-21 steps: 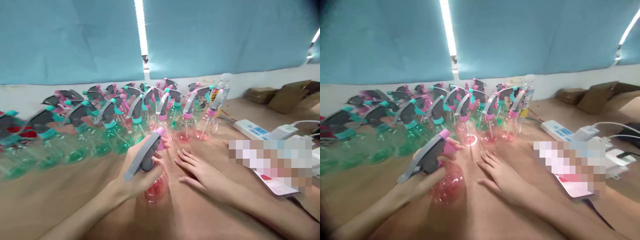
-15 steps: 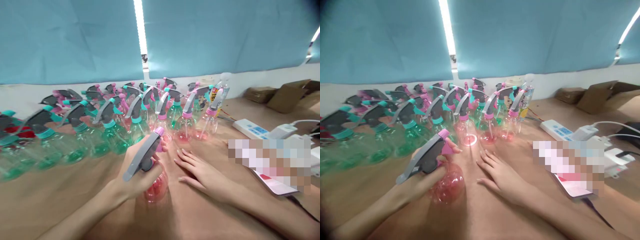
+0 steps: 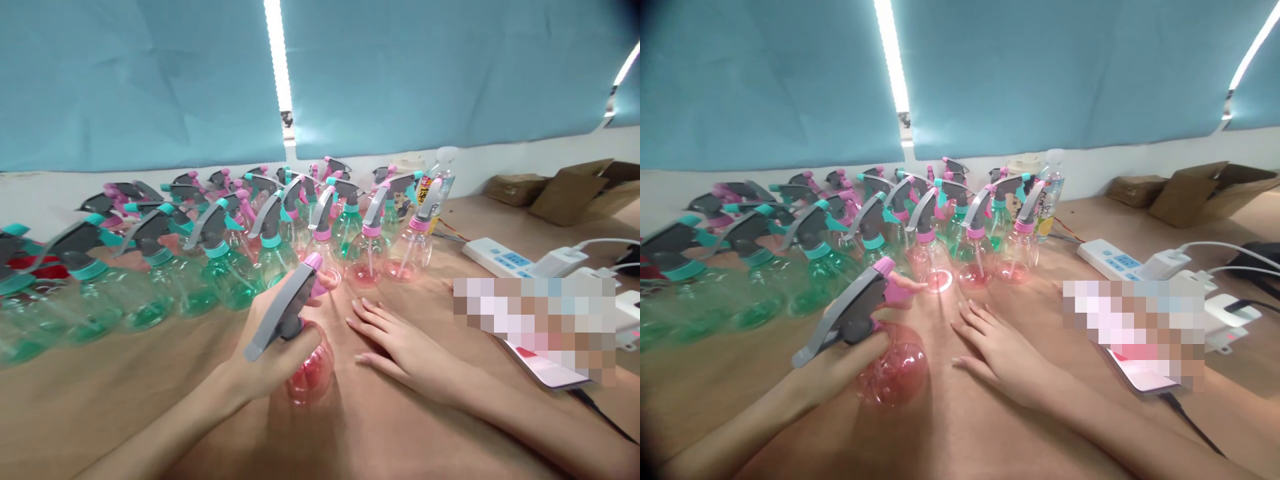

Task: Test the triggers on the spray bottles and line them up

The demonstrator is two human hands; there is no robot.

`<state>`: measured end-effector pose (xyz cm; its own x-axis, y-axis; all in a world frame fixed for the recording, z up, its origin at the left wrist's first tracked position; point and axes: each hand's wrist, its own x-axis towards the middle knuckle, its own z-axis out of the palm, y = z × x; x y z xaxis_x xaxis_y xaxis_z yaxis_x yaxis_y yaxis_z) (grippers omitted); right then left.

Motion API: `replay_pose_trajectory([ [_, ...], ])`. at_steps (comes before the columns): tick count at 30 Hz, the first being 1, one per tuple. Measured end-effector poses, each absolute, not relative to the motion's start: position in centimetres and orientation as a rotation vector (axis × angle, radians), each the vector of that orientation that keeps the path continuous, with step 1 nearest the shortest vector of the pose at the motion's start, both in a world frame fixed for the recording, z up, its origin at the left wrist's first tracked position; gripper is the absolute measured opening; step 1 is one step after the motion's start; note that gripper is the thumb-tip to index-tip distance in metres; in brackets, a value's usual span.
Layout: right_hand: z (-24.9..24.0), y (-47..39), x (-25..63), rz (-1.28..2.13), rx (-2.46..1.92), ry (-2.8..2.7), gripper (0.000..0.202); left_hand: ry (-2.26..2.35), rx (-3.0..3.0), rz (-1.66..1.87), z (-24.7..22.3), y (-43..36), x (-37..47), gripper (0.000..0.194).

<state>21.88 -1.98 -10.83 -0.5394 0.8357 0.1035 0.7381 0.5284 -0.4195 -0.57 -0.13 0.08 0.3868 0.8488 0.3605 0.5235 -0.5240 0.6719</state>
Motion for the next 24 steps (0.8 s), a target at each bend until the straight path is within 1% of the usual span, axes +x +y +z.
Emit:
replay_pose_trajectory([
  [4,-10.75,-1.98,21.8,0.48,-1.327,-2.493,0.064,1.122,2.084,0.983,-0.33,-0.22,-0.46,0.008],
  [8,-10.93,-1.96,21.82,0.477,-1.305,-2.466,0.062,1.174,2.045,1.008,-0.12,-0.54,-0.24,0.007],
  [13,-11.15,-1.95,21.88,0.483,-1.307,-2.461,0.062,1.164,2.036,0.995,0.18,-0.71,-0.12,0.031],
  [18,-11.03,-1.96,21.83,0.485,-1.305,-2.456,0.062,1.154,2.049,0.979,0.18,-0.66,-0.16,0.035],
  [24,-11.02,-1.97,21.89,0.475,-1.3,-2.46,0.062,1.19,2.072,0.981,0.12,-0.48,-0.18,0.046],
])
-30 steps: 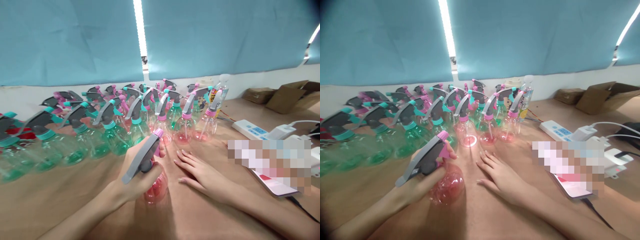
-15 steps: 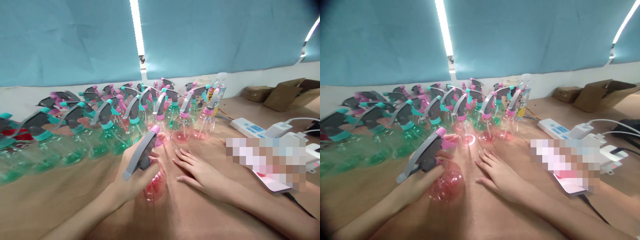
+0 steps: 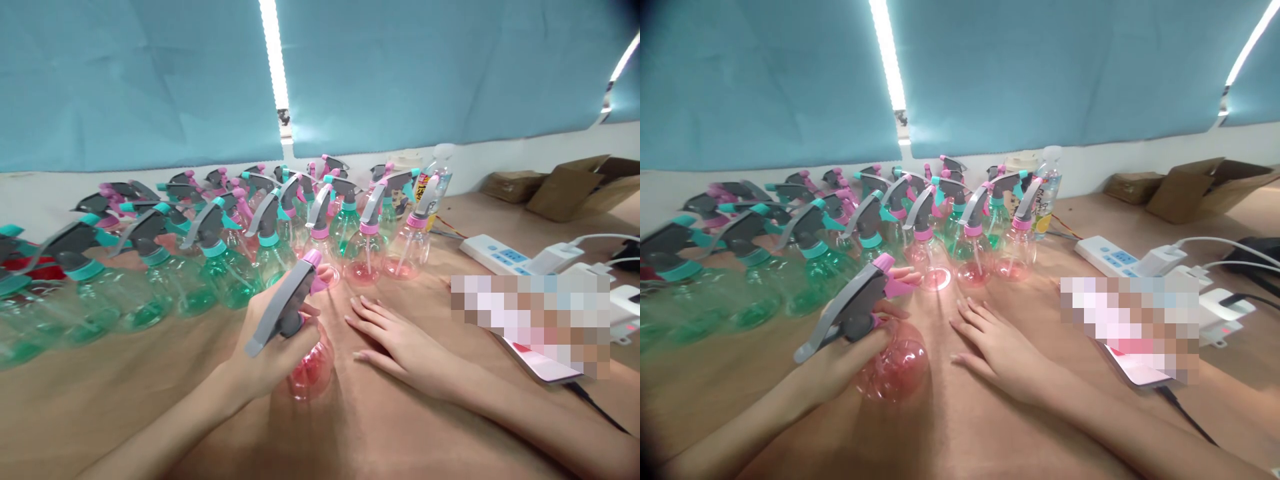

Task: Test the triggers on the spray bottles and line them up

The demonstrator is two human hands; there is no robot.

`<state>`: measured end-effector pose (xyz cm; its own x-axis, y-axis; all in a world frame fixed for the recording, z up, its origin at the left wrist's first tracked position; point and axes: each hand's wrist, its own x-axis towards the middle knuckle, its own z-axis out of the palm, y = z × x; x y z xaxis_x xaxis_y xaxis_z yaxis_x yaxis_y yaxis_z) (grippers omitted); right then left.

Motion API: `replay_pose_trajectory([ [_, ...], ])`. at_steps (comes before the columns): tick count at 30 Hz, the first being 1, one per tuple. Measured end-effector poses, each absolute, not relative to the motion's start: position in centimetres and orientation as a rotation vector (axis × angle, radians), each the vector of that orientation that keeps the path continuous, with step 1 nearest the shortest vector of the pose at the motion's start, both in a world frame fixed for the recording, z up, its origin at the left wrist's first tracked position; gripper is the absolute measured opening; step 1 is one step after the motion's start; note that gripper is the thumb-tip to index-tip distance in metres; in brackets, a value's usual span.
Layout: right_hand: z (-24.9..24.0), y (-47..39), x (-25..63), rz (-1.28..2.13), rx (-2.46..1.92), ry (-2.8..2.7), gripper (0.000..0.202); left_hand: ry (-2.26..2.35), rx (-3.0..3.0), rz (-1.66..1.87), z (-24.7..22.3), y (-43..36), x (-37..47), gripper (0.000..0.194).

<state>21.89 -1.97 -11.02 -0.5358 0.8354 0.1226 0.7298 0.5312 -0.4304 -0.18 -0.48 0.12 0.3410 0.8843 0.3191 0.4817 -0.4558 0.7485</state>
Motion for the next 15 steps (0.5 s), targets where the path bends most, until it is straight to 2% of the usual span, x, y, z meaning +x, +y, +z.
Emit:
replay_pose_trajectory([
  [10,-11.08,-2.0,21.95,0.47,-1.278,-2.446,0.061,1.209,2.11,0.956,0.08,-0.46,-0.39,0.026],
  [15,-10.93,-1.98,21.92,0.473,-1.299,-2.468,0.062,1.184,2.106,0.968,-0.04,-0.36,-0.42,0.028],
])
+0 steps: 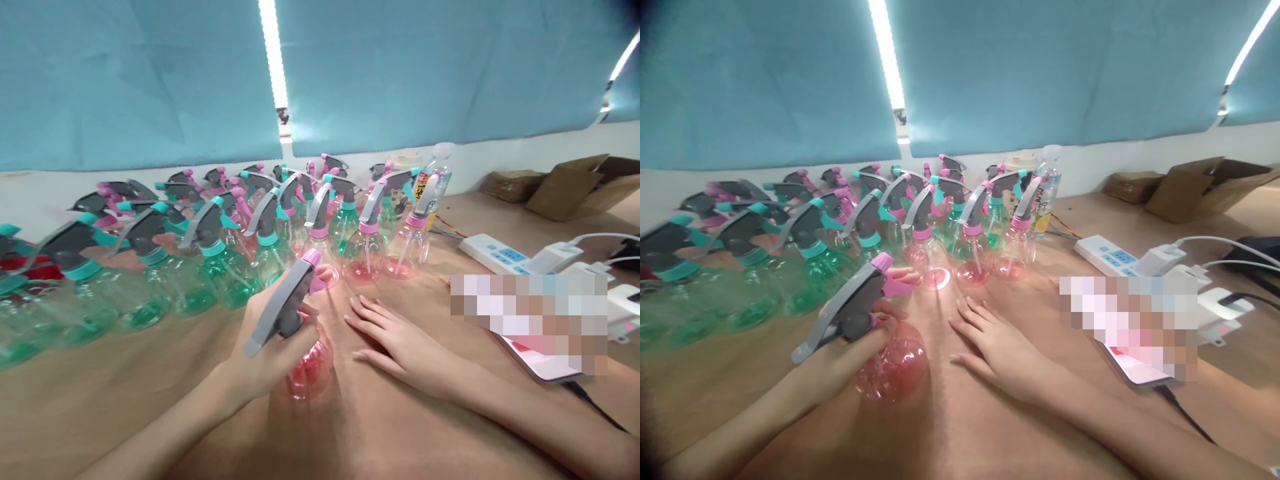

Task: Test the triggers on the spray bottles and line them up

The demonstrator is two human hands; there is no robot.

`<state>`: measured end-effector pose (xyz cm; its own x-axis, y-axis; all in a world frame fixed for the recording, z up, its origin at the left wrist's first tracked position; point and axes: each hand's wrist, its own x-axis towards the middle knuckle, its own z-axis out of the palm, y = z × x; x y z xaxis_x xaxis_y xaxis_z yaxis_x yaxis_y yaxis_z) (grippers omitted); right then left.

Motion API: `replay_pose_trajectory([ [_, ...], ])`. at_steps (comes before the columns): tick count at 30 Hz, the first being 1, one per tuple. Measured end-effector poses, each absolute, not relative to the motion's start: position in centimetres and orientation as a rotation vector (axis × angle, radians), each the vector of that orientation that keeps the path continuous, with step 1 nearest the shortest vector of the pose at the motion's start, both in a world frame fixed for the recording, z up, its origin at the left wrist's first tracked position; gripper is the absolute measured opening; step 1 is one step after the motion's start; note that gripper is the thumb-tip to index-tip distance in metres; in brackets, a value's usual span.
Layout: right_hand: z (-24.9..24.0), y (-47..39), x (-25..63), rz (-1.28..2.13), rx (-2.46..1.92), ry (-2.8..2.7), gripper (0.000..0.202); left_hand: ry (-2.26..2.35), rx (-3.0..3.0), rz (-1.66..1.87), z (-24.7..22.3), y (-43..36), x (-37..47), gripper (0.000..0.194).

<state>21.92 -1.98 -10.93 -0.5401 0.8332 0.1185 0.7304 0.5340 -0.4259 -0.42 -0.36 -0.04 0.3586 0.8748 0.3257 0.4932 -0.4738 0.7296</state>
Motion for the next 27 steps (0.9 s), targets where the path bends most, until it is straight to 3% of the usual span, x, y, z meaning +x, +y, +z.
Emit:
replay_pose_trajectory([
  [9,-11.14,-1.96,21.95,0.461,-1.283,-2.456,0.061,1.139,2.09,0.971,-0.15,-0.2,-0.48,0.024],
  [19,-11.06,-2.06,21.95,0.453,-1.273,-2.444,0.06,1.113,2.025,0.978,0.39,-0.39,-0.1,0.048],
  [27,-11.09,-1.98,22.02,0.436,-1.269,-2.477,0.059,1.086,2.025,0.973,0.33,-0.39,-0.17,0.041],
])
